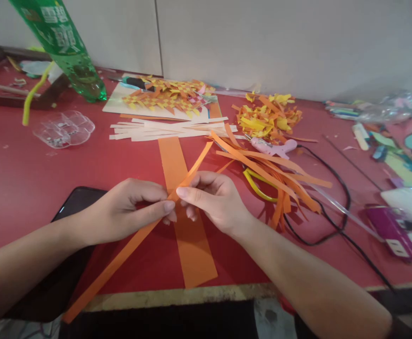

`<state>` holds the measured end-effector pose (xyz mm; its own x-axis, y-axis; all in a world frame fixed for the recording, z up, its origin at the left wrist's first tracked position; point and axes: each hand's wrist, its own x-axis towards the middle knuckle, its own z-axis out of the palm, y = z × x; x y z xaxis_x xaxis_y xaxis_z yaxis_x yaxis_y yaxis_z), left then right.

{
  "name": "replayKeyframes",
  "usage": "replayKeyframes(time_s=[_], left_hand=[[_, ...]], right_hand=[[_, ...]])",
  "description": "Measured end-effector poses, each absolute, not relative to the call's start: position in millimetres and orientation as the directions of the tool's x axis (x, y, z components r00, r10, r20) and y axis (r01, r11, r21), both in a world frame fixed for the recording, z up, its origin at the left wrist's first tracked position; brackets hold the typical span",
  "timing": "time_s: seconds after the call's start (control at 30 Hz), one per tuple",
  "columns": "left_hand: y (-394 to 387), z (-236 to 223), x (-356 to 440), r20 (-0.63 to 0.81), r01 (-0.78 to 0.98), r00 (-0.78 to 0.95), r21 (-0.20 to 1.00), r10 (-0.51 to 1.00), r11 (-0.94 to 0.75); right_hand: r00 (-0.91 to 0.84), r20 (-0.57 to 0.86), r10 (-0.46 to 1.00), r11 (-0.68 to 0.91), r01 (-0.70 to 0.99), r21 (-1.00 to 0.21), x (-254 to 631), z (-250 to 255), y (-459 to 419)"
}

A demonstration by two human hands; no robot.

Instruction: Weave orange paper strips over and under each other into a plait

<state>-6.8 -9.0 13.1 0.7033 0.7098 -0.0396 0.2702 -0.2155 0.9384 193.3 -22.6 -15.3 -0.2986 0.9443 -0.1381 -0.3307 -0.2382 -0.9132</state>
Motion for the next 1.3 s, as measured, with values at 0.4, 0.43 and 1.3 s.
replayKeyframes(time_s=[0.4, 0.43, 1.3], left_hand=[[-7.6, 13.3, -8.0, -0.057, 0.267, 0.719, 0.943, 0.692, -0.2], [-7.5, 12.9, -8.1, -0.06, 0.273, 0.72, 0.94, 0.691, -0.203], [-8.9, 13.0, -7.6, -0.089, 0.259, 0.725, 0.954, 0.683, -0.15]], right_hand=[[-0.264, -0.166, 0.95, -0.255, -0.35, -0.901, 193.2, -12.6, -22.2], [-0.254, -0.168, 0.953, -0.253, -0.355, -0.9, 193.2, -12.1, -21.4], [-0.295, -0.161, 0.942, -0.262, -0.348, -0.9, 194.6, -12.0, -21.6]])
